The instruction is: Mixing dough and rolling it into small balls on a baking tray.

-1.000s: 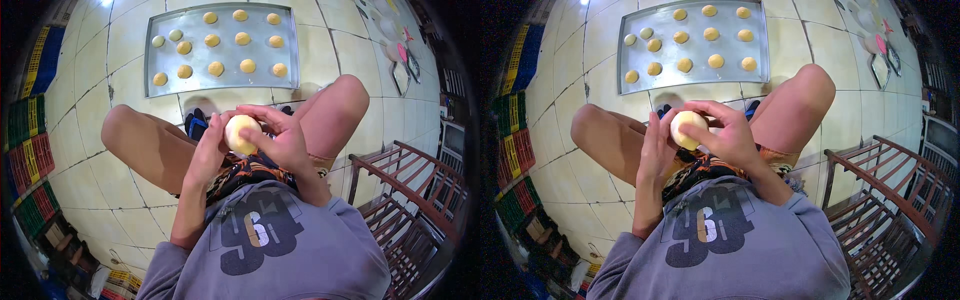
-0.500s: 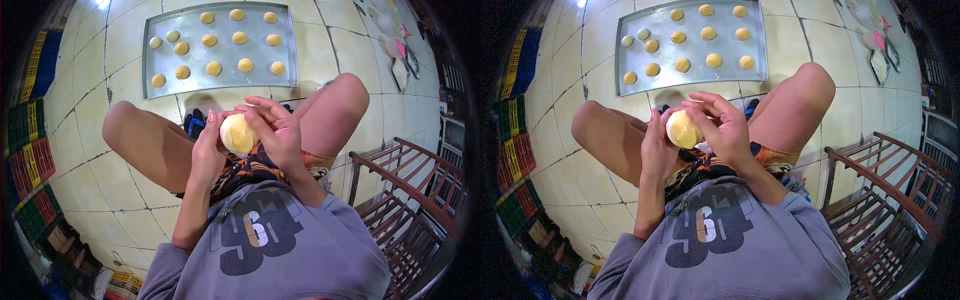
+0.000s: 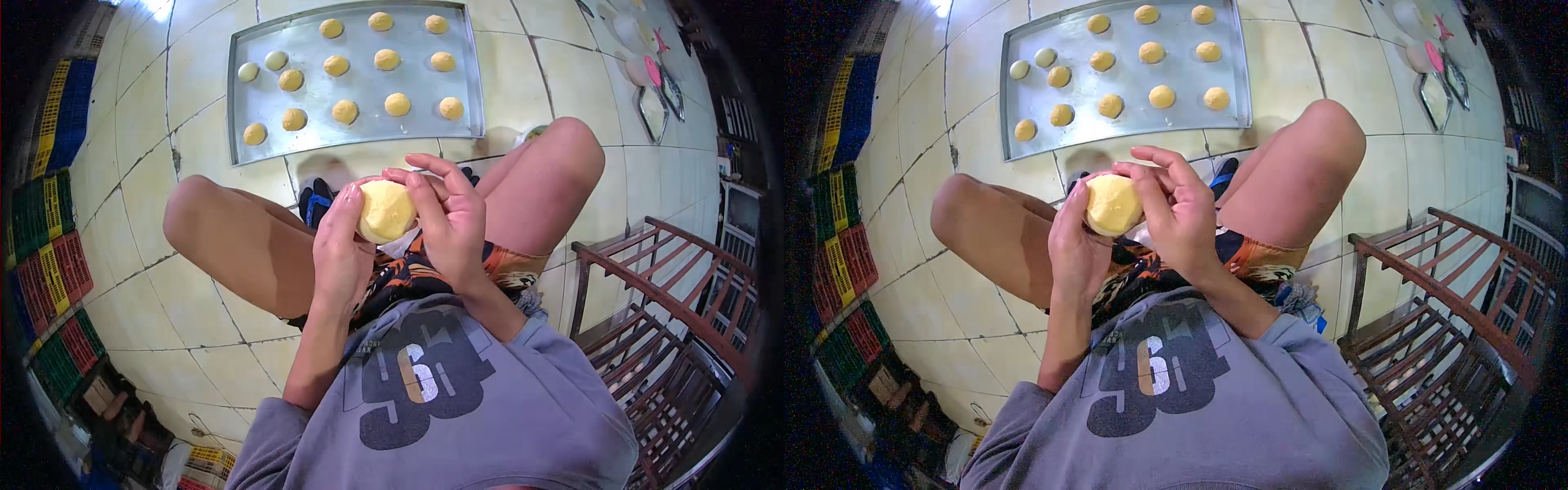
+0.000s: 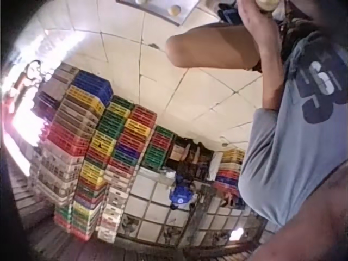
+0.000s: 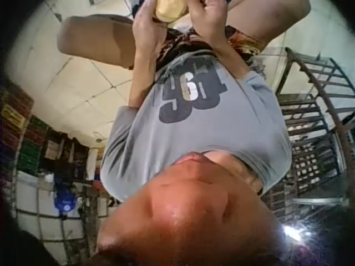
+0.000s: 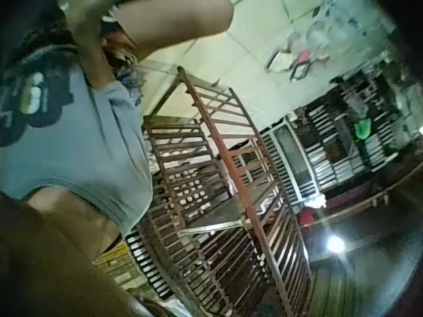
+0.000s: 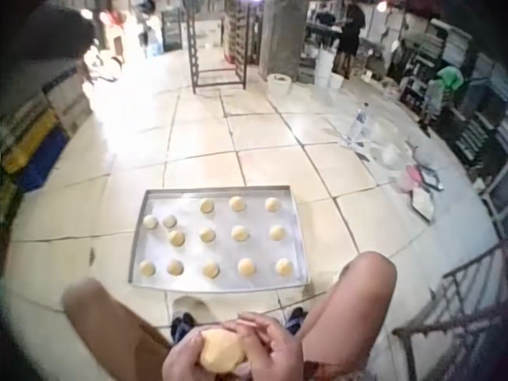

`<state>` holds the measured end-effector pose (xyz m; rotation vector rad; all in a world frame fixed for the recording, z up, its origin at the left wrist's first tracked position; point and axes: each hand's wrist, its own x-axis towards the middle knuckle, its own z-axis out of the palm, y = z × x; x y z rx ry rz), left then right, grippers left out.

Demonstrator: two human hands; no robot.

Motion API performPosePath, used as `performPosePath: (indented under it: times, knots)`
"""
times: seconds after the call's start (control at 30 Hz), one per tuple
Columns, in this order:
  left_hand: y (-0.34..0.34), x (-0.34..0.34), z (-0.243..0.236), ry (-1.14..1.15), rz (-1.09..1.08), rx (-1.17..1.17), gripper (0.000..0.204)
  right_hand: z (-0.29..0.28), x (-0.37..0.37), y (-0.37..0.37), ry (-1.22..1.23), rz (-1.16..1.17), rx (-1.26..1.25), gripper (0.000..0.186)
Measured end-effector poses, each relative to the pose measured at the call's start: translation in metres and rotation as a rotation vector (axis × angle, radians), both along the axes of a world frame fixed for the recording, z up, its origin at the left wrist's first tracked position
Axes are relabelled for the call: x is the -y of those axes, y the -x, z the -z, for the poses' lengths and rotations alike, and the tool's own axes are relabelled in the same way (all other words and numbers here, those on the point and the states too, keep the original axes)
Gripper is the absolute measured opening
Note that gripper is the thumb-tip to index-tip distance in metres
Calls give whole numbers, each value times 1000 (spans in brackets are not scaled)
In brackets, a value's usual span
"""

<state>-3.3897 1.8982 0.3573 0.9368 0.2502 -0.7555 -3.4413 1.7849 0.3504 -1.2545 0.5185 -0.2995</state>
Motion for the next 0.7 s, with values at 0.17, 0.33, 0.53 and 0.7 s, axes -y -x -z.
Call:
performPosePath:
  times: [0.17,0.33,0.53,0.7]
  knots:
    - [-1,-4,4,33,30,3,35,-2,-1,0,-3,-23,-51,29]
    - [-1,-6,8,96,19,-49,33,-4,1,-3,-76,-12,-81,28]
    - [6,2,11,130,-94,-115,36,7,-17,0,220,7,10,30]
    - [10,-1,16,257,-174,-187,37,9,-14,-2,64,11,32,31]
